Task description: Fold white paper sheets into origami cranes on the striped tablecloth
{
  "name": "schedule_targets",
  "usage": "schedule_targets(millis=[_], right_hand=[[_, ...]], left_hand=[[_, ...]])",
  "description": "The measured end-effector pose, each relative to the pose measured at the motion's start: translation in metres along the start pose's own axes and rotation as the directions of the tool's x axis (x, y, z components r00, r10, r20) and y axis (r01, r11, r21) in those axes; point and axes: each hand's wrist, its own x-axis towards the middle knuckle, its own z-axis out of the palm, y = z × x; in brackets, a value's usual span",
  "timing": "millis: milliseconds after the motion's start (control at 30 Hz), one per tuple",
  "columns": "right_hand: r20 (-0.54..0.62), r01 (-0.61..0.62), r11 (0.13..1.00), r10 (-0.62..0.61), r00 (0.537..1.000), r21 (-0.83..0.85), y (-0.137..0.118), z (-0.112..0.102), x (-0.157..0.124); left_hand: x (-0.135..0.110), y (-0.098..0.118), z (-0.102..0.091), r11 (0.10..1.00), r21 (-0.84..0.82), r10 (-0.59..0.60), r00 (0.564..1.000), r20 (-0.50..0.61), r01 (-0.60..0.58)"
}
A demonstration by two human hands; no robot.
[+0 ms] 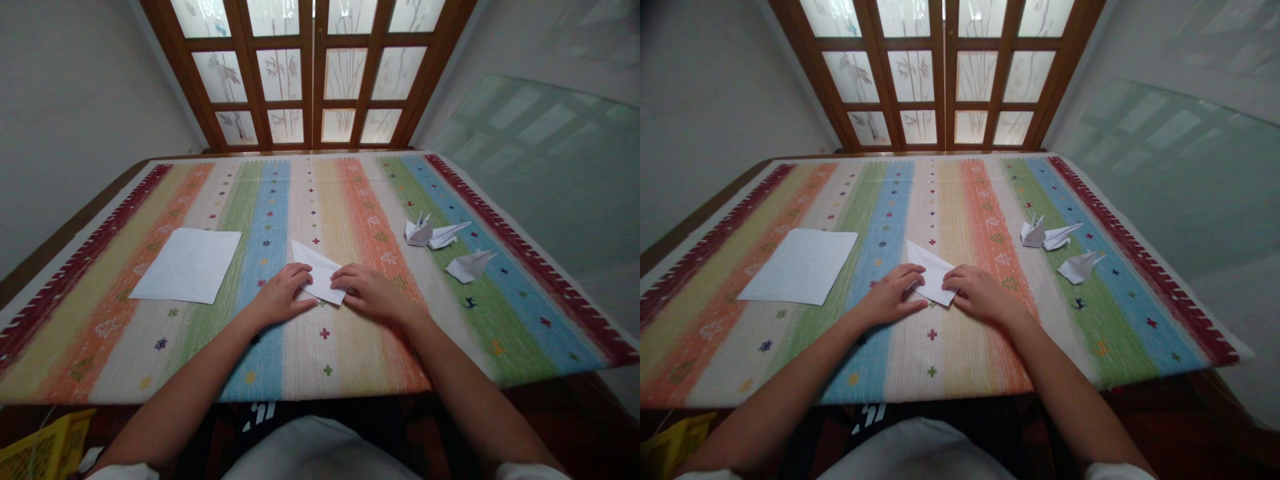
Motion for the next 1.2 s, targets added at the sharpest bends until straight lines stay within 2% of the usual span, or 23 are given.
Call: schedule_targets(millis=[167, 400, 567, 667, 733, 833, 967, 1200], right_hand=[[0.003, -0.069, 0.998, 0.069, 0.998, 0.005, 0.006, -0.001, -0.001], [-0.076, -0.19, 0.981, 0.194, 0.978, 0.049, 0.011, -0.003, 0.0], [-0.132, -0.349, 0.936, 0.353, 0.926, 0.05, 0.015, 0.003, 0.006], [-0.199, -0.396, 0.916, 0.399, 0.895, 0.056, 0.019, 0.012, 0.011], [-0.248, -0.401, 0.912, 0.409, 0.878, 0.086, 0.021, 0.017, 0.014], [-0.276, -0.377, 0.922, 0.385, 0.881, 0.086, 0.024, 0.022, 0.017], [-0.289, -0.353, 0.934, 0.354, 0.89, 0.057, 0.025, 0.026, 0.018], [-0.265, -0.329, 0.944, 0.31, 0.913, -0.029, 0.024, 0.032, 0.019]], left_hand=[[0.0, 0.0, 0.001, 0.997, -0.024, -0.078, 0.997, -0.002, 0.078], [0.002, -0.002, -0.001, 0.992, -0.033, -0.124, 0.992, -0.023, 0.124], [0.004, -0.004, -0.002, 0.993, -0.021, -0.119, 0.993, -0.024, 0.119], [0.005, -0.004, 0.0, 0.991, -0.002, -0.133, 0.99, -0.045, 0.133], [0.005, -0.005, 0.003, 0.991, 0.008, -0.136, 0.988, -0.078, 0.137], [0.006, -0.005, 0.007, 0.996, 0.034, -0.078, 0.992, -0.097, 0.082], [0.008, -0.005, 0.012, 0.995, 0.101, -0.003, 0.996, -0.087, 0.012], [0.01, -0.005, 0.012, 0.993, 0.115, 0.002, 0.998, -0.063, 0.005]])
